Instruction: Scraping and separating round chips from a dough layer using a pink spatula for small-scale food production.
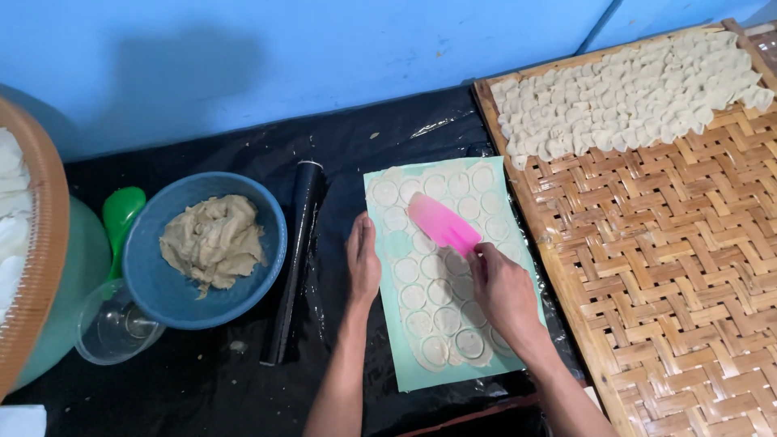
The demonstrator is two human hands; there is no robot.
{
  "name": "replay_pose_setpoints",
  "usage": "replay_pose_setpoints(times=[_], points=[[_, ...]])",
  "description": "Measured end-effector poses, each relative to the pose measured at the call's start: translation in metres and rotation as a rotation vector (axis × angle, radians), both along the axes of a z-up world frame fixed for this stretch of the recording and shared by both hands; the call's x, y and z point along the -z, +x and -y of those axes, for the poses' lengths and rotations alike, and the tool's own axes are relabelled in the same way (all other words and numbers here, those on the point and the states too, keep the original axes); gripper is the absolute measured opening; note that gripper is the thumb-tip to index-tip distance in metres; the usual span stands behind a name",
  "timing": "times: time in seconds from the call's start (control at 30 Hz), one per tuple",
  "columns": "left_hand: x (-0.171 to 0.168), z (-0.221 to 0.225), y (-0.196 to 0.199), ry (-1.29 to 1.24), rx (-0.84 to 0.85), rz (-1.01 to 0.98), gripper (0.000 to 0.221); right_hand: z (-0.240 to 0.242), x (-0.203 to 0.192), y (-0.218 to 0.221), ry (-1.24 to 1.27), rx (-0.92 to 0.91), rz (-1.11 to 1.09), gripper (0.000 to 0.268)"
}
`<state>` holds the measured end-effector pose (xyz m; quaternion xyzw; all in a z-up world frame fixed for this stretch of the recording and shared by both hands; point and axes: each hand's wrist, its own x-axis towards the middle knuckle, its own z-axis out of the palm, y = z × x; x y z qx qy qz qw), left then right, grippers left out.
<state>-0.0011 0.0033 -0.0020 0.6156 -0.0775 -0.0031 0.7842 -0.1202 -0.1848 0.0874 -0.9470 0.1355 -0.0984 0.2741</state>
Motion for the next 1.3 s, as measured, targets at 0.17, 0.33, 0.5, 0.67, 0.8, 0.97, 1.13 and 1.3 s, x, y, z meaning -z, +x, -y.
replay_pose_setpoints(times=[0.17, 0.33, 0.5, 0.67, 0.8, 0.97, 1.13, 1.3], points=[[0.009, 0.0, 0.003, -0.026, 0.009, -0.004, 0.048, -0.003, -0.004, 0.001, 0.008, 0.005, -0.033, 0.024], [0.003, 0.0, 0.001, -0.016, 0.007, -0.011, 0.048, -0.007, -0.005, 0.0, -0.014, 0.02, -0.014, 0.022], [0.0, 0.001, 0.001, -0.045, 0.029, -0.011, 0.047, -0.008, -0.005, 0.0, -0.024, -0.008, -0.029, 0.02], [0.012, 0.001, 0.003, -0.035, 0.015, -0.003, 0.046, -0.004, -0.003, 0.003, 0.011, -0.008, -0.053, 0.02], [0.008, 0.001, 0.002, -0.049, 0.025, -0.003, 0.046, -0.003, 0.002, 0.007, 0.02, 0.003, -0.103, 0.023], [0.009, 0.001, 0.002, -0.033, 0.021, -0.032, 0.046, -0.004, 0.005, 0.011, 0.052, 0.016, -0.106, 0.023], [0.015, 0.001, 0.003, -0.071, 0.025, -0.005, 0.046, -0.001, 0.014, 0.014, 0.08, -0.016, -0.058, 0.022], [0.016, 0.001, 0.003, -0.03, 0.003, -0.003, 0.047, 0.009, 0.028, 0.017, 0.268, -0.02, -0.134, 0.025]])
